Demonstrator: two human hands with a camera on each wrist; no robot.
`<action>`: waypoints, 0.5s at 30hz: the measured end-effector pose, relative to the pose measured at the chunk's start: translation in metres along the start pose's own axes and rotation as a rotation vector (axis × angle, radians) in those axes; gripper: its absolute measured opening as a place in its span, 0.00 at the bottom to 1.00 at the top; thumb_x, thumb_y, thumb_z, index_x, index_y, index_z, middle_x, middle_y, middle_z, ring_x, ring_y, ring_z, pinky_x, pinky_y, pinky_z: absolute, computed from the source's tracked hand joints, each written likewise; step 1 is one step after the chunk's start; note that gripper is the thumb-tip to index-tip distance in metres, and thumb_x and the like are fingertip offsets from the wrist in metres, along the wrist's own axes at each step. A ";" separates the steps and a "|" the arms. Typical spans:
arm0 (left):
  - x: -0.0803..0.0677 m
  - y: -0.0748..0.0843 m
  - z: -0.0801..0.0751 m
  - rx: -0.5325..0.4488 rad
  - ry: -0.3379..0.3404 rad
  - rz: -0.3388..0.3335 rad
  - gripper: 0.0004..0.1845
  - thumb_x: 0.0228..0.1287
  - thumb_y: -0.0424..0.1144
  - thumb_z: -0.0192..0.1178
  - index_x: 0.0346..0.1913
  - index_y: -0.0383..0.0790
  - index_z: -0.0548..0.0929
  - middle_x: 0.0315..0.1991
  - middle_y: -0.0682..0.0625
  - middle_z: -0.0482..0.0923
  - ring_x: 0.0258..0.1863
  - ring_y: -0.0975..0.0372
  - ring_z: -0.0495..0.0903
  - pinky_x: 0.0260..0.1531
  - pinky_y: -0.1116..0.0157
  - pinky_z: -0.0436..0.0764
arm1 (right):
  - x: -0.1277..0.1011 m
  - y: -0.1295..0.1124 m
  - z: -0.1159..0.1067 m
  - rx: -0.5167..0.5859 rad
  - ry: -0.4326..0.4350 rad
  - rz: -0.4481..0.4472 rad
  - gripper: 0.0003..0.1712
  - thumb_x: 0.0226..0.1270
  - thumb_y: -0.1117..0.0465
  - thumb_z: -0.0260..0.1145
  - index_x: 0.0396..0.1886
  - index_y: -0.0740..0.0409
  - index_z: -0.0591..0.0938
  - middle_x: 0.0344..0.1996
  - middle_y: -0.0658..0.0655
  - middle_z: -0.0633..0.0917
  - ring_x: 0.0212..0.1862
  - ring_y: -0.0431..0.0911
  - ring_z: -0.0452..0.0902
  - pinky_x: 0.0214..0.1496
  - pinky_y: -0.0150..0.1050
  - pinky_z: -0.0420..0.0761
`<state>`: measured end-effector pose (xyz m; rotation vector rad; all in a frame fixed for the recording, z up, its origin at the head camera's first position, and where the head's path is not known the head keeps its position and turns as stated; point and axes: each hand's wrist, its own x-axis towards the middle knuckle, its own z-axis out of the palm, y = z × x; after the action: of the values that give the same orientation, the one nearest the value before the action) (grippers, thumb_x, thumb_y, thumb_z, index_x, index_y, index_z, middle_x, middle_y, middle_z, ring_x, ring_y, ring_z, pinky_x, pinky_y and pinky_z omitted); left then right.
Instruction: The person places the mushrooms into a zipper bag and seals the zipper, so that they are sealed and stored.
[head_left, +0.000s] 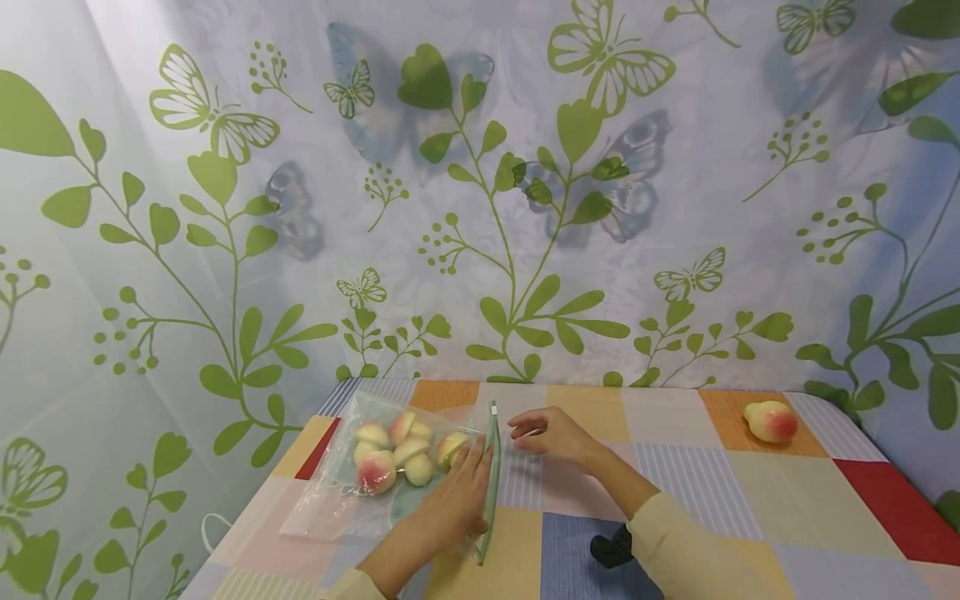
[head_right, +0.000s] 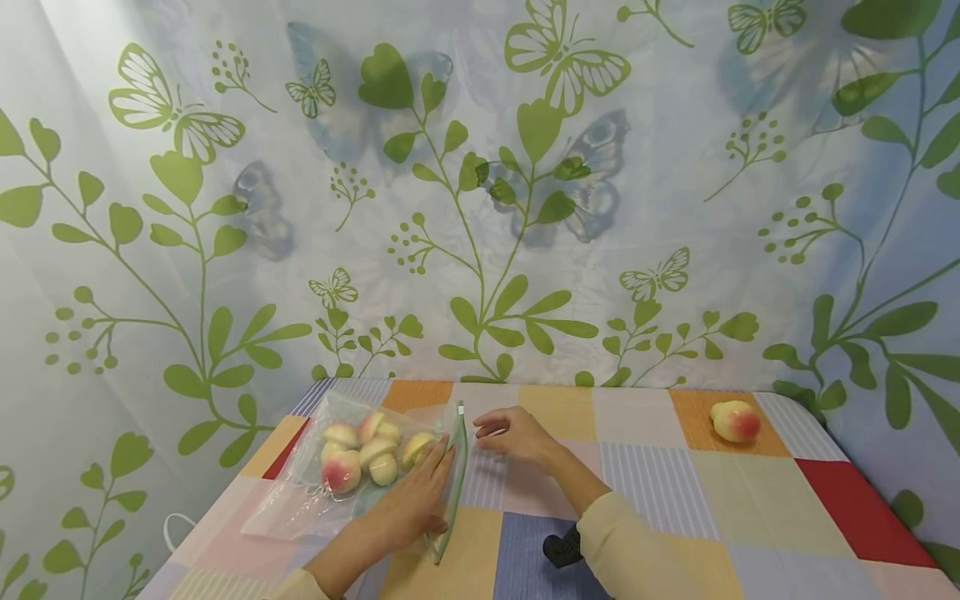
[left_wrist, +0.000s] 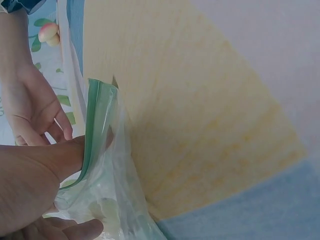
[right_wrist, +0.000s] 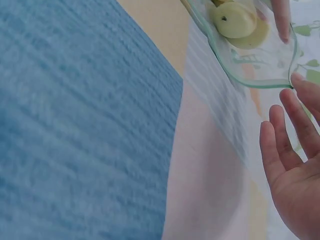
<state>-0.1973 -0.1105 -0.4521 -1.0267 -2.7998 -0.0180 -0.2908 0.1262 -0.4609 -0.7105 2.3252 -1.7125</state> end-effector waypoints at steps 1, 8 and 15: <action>0.000 0.000 0.000 0.000 -0.002 -0.005 0.61 0.45 0.44 0.84 0.76 0.21 0.58 0.78 0.27 0.52 0.75 0.38 0.59 0.72 0.54 0.65 | -0.001 -0.001 -0.001 -0.002 -0.001 0.000 0.24 0.71 0.68 0.69 0.62 0.76 0.79 0.49 0.71 0.86 0.47 0.51 0.86 0.48 0.50 0.87; 0.002 0.002 0.000 -0.028 -0.008 -0.021 0.60 0.45 0.42 0.84 0.76 0.21 0.59 0.78 0.27 0.52 0.74 0.37 0.61 0.71 0.54 0.67 | -0.008 -0.004 -0.014 -0.047 0.010 0.026 0.24 0.72 0.66 0.69 0.63 0.74 0.79 0.50 0.70 0.86 0.49 0.53 0.86 0.51 0.55 0.86; 0.002 0.001 0.000 -0.002 -0.010 -0.015 0.60 0.45 0.44 0.84 0.75 0.21 0.60 0.77 0.27 0.53 0.74 0.37 0.60 0.71 0.54 0.66 | -0.017 -0.008 -0.030 -0.074 0.028 0.034 0.24 0.71 0.64 0.70 0.62 0.70 0.81 0.50 0.70 0.85 0.49 0.53 0.86 0.50 0.51 0.86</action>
<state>-0.1981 -0.1080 -0.4518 -1.0085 -2.8169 -0.0178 -0.2861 0.1576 -0.4455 -0.6587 2.4161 -1.6408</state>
